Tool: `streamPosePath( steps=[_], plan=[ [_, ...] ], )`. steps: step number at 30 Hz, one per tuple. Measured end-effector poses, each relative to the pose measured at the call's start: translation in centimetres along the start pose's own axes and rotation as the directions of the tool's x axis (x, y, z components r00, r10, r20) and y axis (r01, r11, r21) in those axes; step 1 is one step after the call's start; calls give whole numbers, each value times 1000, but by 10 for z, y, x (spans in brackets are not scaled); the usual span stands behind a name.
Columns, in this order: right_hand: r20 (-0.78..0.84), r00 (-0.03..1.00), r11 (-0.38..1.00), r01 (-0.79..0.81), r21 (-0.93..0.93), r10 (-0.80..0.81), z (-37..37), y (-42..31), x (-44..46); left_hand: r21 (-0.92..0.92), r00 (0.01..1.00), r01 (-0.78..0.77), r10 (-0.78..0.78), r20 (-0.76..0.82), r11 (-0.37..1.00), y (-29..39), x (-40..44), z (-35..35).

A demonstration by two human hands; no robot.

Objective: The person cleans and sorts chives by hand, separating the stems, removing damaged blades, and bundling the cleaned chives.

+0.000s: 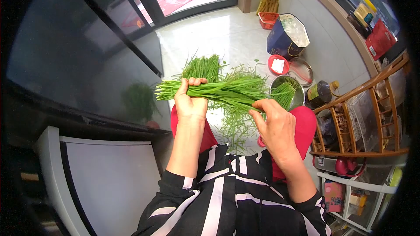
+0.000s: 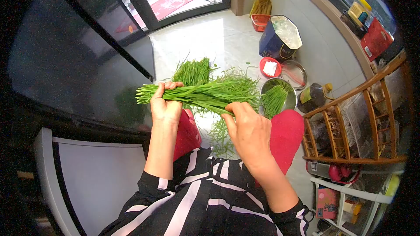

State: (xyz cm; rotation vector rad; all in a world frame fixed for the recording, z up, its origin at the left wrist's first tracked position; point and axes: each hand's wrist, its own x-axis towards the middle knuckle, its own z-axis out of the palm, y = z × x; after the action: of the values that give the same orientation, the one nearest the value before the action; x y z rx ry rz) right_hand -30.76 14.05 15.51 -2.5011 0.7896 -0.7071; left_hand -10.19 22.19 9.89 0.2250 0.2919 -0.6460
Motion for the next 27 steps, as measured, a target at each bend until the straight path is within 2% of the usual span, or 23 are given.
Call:
streamPosePath(
  steps=[8,12,14,15,17,18,20,22,23,25,26,27],
  plan=[
    [-3,1000,997,13,81,-13,10,-7,6,-9,997,52,-52,50,999,-9,-1,-5],
    [27,1000,995,-7,104,5,14,-8,9,-14,999,54,-55,-3,998,-11,-5,0],
    [-71,994,951,-54,304,79,19,-10,10,-18,998,44,-45,-34,999,-13,-5,0],
    [-71,994,951,-54,305,79,21,-10,9,-28,997,54,-55,-47,998,-14,-5,-1],
    [-113,974,878,-122,464,195,24,-10,8,-36,994,63,-66,-84,997,-15,-4,-2],
    [-113,975,878,-121,464,194,24,-8,8,-36,994,62,-65,-84,997,-14,-2,-2],
    [-91,956,758,-161,632,279,20,2,7,-98,990,58,-70,-125,993,-6,1,-4],
    [-48,968,753,-161,638,248,4,2,5,-46,990,25,-31,-139,999,0,5,-6],
    [78,970,748,-227,623,230,-3,3,2,7,989,-7,7,-150,1000,2,7,-7],
    [281,934,744,-348,571,221,-12,0,-4,-41,987,3,-10,-159,999,9,11,-11],
    [281,934,744,-348,570,221,-10,3,-8,-86,985,11,-26,-169,996,12,13,-12],
    [246,962,828,-232,511,117,-5,9,-13,-101,987,20,-36,-157,995,14,14,-14]
  ],
)
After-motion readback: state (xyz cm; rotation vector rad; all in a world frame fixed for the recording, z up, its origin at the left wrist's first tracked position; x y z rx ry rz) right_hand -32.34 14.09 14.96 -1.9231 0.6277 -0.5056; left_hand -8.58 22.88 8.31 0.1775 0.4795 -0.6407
